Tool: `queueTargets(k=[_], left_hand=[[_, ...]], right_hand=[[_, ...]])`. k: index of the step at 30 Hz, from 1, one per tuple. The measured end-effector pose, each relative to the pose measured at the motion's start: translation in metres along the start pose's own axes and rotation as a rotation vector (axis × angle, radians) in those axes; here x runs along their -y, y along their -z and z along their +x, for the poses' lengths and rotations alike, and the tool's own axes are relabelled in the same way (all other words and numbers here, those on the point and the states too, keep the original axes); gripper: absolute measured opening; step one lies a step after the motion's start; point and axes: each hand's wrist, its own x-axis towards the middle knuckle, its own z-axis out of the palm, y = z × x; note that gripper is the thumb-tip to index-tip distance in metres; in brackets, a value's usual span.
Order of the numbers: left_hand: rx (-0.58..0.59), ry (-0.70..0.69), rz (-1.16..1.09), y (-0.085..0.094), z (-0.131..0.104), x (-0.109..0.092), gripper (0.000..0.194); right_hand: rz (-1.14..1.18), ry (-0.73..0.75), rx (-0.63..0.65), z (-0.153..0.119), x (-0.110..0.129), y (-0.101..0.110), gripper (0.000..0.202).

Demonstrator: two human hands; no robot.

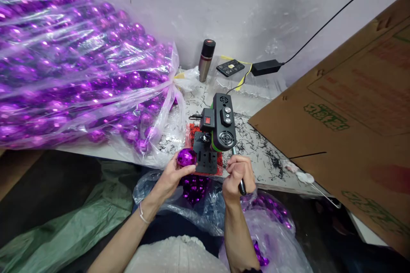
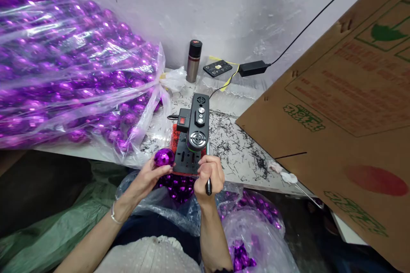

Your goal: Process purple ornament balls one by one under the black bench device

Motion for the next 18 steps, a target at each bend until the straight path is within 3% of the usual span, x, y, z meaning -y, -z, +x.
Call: queueTargets(k=[6,18], left_hand=[[-0.06,-0.192,0.284,-0.004,0.03,0.04,0.079],[-0.114,-0.364,0.678,0.011,0.066,0.05,0.058]], right_hand=[[-0.007,0.005,0.015,0.006,0.003,0.002,0.038],[-0.026,0.043,0.046,0.003,0.002,0.003,0.035]])
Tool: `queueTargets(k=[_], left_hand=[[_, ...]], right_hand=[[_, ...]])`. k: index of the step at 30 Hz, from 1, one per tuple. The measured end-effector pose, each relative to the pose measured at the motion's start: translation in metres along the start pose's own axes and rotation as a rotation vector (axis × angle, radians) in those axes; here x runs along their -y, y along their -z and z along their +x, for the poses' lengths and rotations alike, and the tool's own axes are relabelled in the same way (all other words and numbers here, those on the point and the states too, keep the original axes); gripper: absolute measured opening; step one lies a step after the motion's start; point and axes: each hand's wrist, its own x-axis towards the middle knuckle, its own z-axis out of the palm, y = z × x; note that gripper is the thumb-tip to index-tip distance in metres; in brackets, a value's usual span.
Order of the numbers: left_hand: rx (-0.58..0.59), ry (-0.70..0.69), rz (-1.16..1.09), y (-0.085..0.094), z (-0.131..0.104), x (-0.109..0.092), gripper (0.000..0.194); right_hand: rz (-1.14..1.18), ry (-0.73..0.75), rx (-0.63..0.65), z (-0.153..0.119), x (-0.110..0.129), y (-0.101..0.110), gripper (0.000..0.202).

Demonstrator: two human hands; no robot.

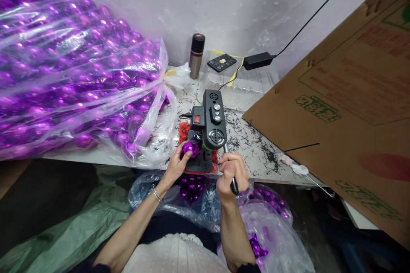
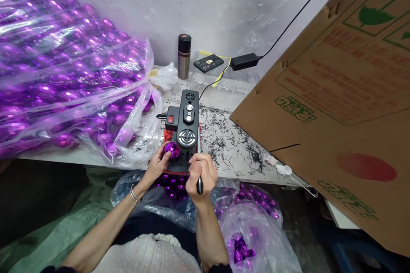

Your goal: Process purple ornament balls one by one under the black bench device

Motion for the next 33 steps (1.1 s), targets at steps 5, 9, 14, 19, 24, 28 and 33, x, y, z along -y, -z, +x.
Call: queueTargets(k=[5,9,14,19,24,28,33], left_hand=[[0.031,-0.115,0.241,-0.004,0.0,0.009,0.055],[0.044,-0.197,0.303,-0.006,0.004,0.007,0.057],[0.065,-0.335,0.388,-0.015,0.012,-0.002,0.048],[0.09,-0.364,0.396,-0.025,0.018,-0.001,0.047],[0.114,-0.379,0.385,-0.03,0.019,0.002,0.051],[0.122,-0.377,0.385,-0.03,0.019,0.002,0.047],[0.137,-0.376,0.37,-0.03,0.02,0.002,0.048]], right_hand=[[-0.008,0.006,0.013,-0.002,-0.001,0.001,0.033],[-0.02,0.01,0.018,-0.003,-0.002,0.002,0.032],[-0.055,0.013,0.032,-0.004,-0.002,0.002,0.032],[-0.034,0.015,0.028,-0.004,-0.002,0.002,0.031],[-0.039,0.002,0.016,-0.011,-0.007,0.0,0.03],[-0.038,0.061,-0.039,-0.024,-0.019,-0.007,0.034],[-0.043,0.115,-0.086,-0.036,-0.03,-0.015,0.037]])
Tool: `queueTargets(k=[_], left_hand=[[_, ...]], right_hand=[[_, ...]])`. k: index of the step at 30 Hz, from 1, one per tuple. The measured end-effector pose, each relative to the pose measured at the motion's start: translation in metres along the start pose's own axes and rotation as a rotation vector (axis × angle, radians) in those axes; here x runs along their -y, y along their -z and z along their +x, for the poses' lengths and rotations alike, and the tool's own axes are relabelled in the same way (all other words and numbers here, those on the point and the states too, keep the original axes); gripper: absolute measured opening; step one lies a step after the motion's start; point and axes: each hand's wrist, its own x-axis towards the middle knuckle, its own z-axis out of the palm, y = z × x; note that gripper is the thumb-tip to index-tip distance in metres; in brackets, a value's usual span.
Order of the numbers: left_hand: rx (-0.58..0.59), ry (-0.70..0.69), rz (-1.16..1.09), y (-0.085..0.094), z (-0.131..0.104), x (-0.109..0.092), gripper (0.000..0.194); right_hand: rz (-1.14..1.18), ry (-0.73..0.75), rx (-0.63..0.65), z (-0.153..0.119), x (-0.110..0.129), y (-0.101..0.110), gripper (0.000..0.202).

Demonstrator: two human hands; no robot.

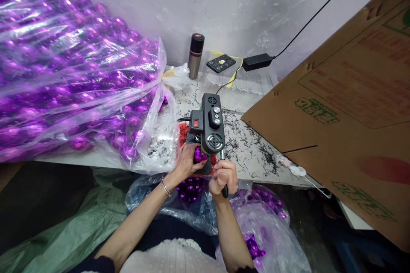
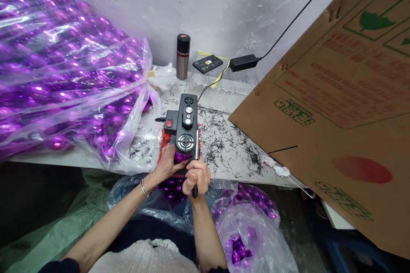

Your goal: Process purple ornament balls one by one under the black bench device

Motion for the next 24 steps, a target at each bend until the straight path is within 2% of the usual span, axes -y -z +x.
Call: queueTargets(k=[10,24], left_hand=[[0.002,-0.001,-0.01,0.0,0.0,0.001,0.046],[-0.014,-0.004,-0.016,-0.001,0.004,0.003,0.049]], right_hand=[[0.014,0.068,-0.037,-0.004,-0.01,-0.003,0.036],[0.027,0.2,0.084,-0.004,-0.025,0.0,0.027]])
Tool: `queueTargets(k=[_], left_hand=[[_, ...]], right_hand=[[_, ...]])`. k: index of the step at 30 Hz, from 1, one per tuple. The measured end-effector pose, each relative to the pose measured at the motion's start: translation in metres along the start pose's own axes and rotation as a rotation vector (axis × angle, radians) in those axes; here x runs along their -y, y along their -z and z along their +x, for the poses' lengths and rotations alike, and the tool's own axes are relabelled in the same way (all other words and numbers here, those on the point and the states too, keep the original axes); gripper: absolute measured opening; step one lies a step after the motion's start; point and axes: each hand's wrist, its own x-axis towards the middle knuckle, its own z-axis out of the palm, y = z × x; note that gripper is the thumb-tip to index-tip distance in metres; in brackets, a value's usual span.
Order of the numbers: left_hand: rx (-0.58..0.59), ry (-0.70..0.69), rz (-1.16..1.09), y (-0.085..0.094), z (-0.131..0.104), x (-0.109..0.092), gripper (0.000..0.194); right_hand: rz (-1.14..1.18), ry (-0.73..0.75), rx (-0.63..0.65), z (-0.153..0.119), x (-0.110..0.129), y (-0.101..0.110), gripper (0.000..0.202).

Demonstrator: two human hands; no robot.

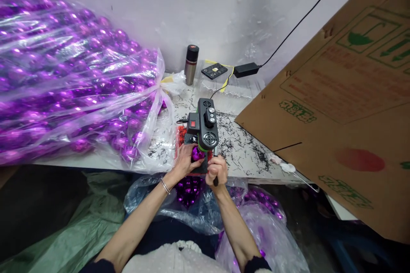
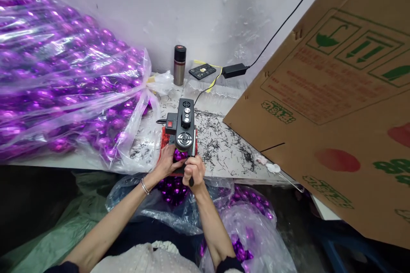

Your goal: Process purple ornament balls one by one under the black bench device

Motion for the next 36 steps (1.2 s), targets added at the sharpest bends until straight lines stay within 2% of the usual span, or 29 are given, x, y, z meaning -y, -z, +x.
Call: queueTargets(k=[4,7,10,14,16,17,19,21,24,26,29,33,36], left_hand=[[0.007,-0.008,-0.013,0.001,0.006,-0.001,0.051],[0.014,-0.042,-0.024,0.005,0.001,-0.003,0.053],[0.023,-0.135,-0.017,0.011,-0.027,-0.009,0.052],[0.062,-0.228,-0.007,0.027,-0.08,-0.026,0.053],[0.034,-0.248,-0.048,0.042,-0.09,-0.035,0.053],[-0.014,-0.235,-0.067,0.052,-0.086,-0.037,0.047],[-0.152,-0.142,-0.066,0.073,-0.063,-0.034,0.036],[-0.254,0.023,0.001,0.094,-0.025,-0.02,0.038],[-0.186,0.275,0.202,0.115,0.033,0.013,0.042],[-0.155,0.349,0.311,0.123,0.059,0.034,0.046],[-0.208,0.378,0.436,0.134,0.08,0.053,0.059],[-0.268,0.329,0.587,0.151,0.101,0.061,0.061],[-0.183,0.236,0.645,0.159,0.121,0.06,0.056]], right_hand=[[0.007,-0.003,-0.008,0.017,0.004,0.003,0.031],[0.023,-0.133,0.034,0.044,0.015,0.012,0.031],[0.047,-0.269,0.076,0.065,0.026,0.02,0.032],[0.041,-0.25,0.082,0.058,0.031,0.022,0.033],[0.046,-0.228,0.077,0.048,0.03,0.02,0.033],[0.049,-0.223,0.069,0.045,0.03,0.019,0.033],[0.048,-0.228,0.044,0.042,0.03,0.016,0.034],[0.038,-0.24,0.025,0.043,0.031,0.015,0.036],[0.028,-0.26,0.019,0.045,0.032,0.014,0.037],[0.035,-0.268,0.019,0.045,0.033,0.015,0.037],[0.051,-0.28,0.016,0.042,0.033,0.014,0.037],[0.057,-0.299,-0.013,0.038,0.032,0.012,0.037],[0.045,-0.315,-0.019,0.036,0.032,0.011,0.038]])
